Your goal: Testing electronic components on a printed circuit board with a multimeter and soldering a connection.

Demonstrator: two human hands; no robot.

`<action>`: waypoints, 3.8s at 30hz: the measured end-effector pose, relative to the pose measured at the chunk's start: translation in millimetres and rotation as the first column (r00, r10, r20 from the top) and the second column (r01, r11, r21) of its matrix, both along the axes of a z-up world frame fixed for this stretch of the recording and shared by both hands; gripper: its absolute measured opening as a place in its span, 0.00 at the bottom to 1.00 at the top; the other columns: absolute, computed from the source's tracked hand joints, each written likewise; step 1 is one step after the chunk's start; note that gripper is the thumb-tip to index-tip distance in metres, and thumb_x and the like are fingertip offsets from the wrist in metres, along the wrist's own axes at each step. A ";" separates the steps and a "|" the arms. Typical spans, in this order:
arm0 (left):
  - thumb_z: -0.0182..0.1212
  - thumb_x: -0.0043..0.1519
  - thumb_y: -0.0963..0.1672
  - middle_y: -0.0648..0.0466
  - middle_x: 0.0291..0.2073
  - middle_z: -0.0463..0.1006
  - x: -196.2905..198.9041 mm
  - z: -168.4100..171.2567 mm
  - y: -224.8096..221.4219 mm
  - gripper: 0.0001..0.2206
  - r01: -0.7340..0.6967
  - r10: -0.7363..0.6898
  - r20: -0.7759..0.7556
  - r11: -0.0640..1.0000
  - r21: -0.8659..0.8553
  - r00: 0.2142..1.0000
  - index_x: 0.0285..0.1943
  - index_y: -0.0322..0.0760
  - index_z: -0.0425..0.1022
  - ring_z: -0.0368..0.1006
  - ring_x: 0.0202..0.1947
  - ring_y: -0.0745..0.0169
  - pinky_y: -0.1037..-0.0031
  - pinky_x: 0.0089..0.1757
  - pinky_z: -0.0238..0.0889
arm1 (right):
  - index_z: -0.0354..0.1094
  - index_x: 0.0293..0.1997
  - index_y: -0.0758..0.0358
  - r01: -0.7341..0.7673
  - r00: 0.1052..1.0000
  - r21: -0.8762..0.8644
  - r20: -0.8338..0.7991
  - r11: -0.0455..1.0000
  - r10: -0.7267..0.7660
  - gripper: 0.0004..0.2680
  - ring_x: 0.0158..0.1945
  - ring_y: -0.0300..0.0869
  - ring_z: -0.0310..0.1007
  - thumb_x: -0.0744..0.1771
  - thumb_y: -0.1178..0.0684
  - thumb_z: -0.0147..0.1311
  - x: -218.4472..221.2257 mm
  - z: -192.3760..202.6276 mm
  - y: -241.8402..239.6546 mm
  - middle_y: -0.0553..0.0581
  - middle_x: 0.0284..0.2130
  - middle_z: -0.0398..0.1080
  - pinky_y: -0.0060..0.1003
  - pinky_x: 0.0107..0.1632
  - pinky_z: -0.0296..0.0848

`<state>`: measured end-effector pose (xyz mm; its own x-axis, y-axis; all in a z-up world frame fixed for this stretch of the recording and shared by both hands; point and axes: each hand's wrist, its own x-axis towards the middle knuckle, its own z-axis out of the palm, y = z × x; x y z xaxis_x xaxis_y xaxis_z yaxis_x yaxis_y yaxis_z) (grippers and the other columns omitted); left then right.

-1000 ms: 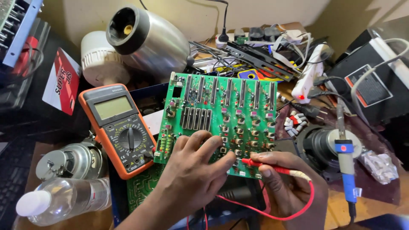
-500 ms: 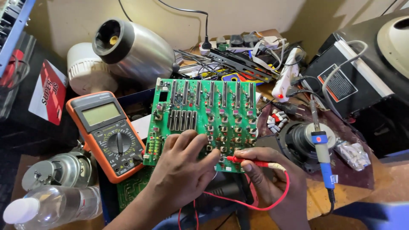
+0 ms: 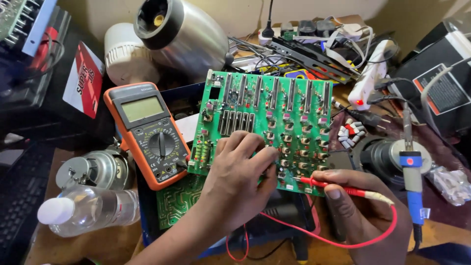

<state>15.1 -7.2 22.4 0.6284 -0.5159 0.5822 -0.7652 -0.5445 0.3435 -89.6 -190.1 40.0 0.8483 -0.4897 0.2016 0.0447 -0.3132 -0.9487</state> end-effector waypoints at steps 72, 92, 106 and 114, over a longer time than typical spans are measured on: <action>0.60 0.67 0.43 0.52 0.54 0.77 -9.9 -19.4 9.9 0.03 -0.025 -0.009 -0.210 0.987 -0.161 0.978 0.45 0.46 0.79 0.74 0.63 0.47 0.57 0.51 0.63 | 0.79 0.48 0.51 -0.280 0.957 -0.497 -0.073 0.821 0.282 0.09 0.48 0.33 0.85 0.64 0.54 0.63 32.6 -9.4 -8.0 0.47 0.48 0.86 0.27 0.56 0.79; 0.54 0.69 0.45 0.46 0.59 0.75 -14.0 -26.3 13.5 0.09 0.024 -0.043 -0.146 0.992 -0.125 0.988 0.51 0.44 0.80 0.71 0.66 0.36 0.48 0.52 0.63 | 0.79 0.45 0.55 -0.261 0.955 -0.472 0.003 0.842 0.298 0.07 0.45 0.34 0.86 0.65 0.55 0.62 33.8 -9.7 -4.4 0.52 0.46 0.86 0.27 0.54 0.80; 0.45 0.74 0.46 0.42 0.57 0.77 -18.0 -20.2 7.5 0.16 -0.001 -0.005 -0.049 0.994 -0.111 0.999 0.48 0.40 0.82 0.72 0.64 0.30 0.45 0.55 0.68 | 0.80 0.48 0.52 -0.372 0.913 -0.461 -0.026 0.806 0.407 0.08 0.54 0.34 0.87 0.67 0.56 0.59 32.5 -12.4 -19.4 0.48 0.50 0.86 0.29 0.60 0.75; 0.44 0.74 0.46 0.38 0.56 0.76 -17.8 -16.6 7.9 0.16 0.032 -0.035 -0.027 0.991 -0.128 0.999 0.48 0.35 0.80 0.71 0.64 0.25 0.39 0.57 0.69 | 0.81 0.44 0.64 -0.316 0.947 -0.279 -0.026 0.907 0.322 0.08 0.52 0.39 0.90 0.64 0.63 0.61 30.6 0.3 -5.0 0.58 0.46 0.85 0.26 0.55 0.84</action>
<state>-2.7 0.6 5.7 0.6299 -0.4598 0.6259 -0.7708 -0.4691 0.4311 -59.0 -195.2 40.3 0.9442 -0.1166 0.3080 0.2039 -0.5276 -0.8247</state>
